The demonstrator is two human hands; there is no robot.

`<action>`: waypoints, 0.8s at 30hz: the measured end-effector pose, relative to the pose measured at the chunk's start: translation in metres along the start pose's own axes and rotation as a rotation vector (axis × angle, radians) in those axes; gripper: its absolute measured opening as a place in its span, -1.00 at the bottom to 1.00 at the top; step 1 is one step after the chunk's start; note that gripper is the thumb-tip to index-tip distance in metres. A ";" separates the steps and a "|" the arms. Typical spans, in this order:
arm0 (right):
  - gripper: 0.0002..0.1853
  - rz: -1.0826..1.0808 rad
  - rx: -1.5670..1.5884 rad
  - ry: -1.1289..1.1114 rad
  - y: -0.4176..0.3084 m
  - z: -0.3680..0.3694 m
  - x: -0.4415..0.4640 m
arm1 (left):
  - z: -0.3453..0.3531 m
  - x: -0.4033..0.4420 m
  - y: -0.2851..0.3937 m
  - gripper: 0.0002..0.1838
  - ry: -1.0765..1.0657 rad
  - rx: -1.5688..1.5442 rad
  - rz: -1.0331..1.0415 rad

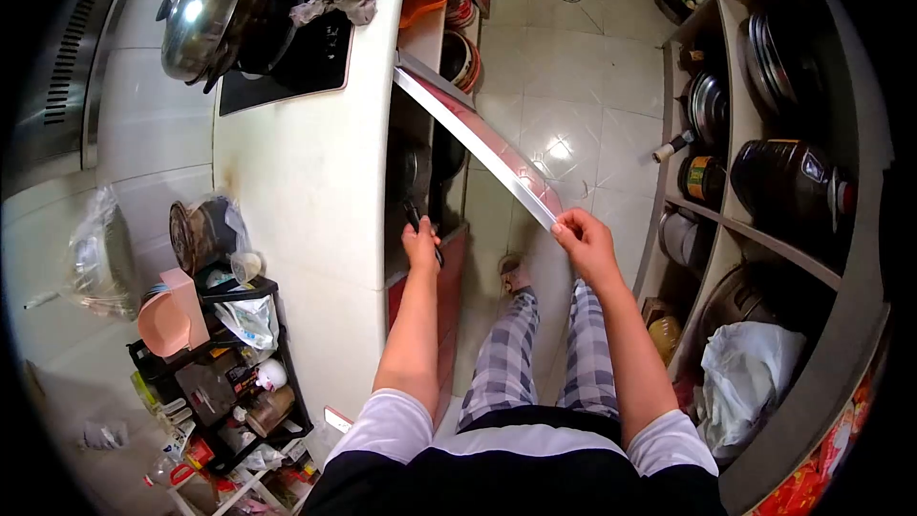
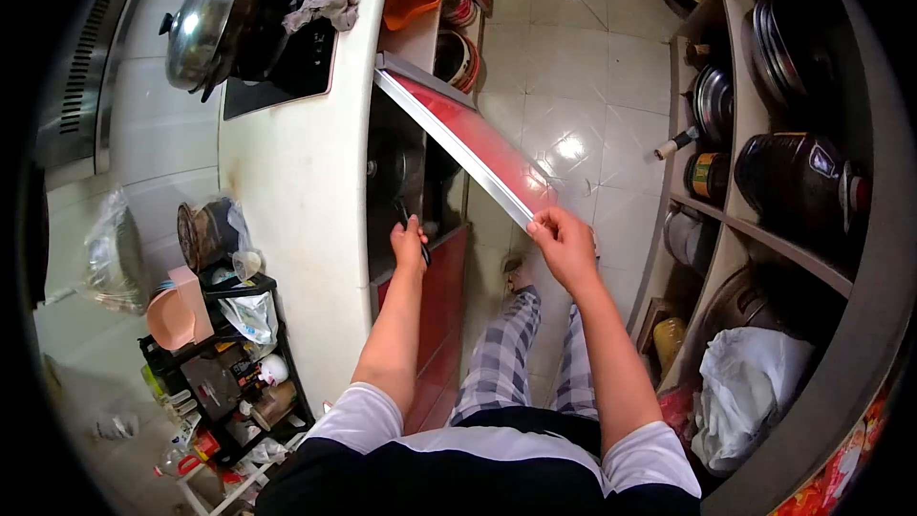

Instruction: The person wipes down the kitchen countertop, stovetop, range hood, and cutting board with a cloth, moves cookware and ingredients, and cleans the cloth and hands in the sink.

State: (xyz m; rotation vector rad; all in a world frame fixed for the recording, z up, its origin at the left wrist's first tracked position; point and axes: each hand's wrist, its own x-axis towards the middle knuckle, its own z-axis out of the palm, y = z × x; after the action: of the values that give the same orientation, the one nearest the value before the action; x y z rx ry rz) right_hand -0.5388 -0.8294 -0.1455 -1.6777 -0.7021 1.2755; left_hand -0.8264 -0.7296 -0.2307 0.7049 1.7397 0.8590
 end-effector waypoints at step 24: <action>-0.80 0.125 -0.029 -0.079 -0.007 0.008 -0.012 | -0.033 0.078 -0.015 -0.43 0.227 0.470 -0.043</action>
State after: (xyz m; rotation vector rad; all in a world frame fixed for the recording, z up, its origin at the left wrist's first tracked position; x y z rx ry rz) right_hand -0.5492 -0.8336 -0.1347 -1.7254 -0.6743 1.4313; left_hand -0.8825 -0.6833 -0.2775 0.8965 2.1861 0.5138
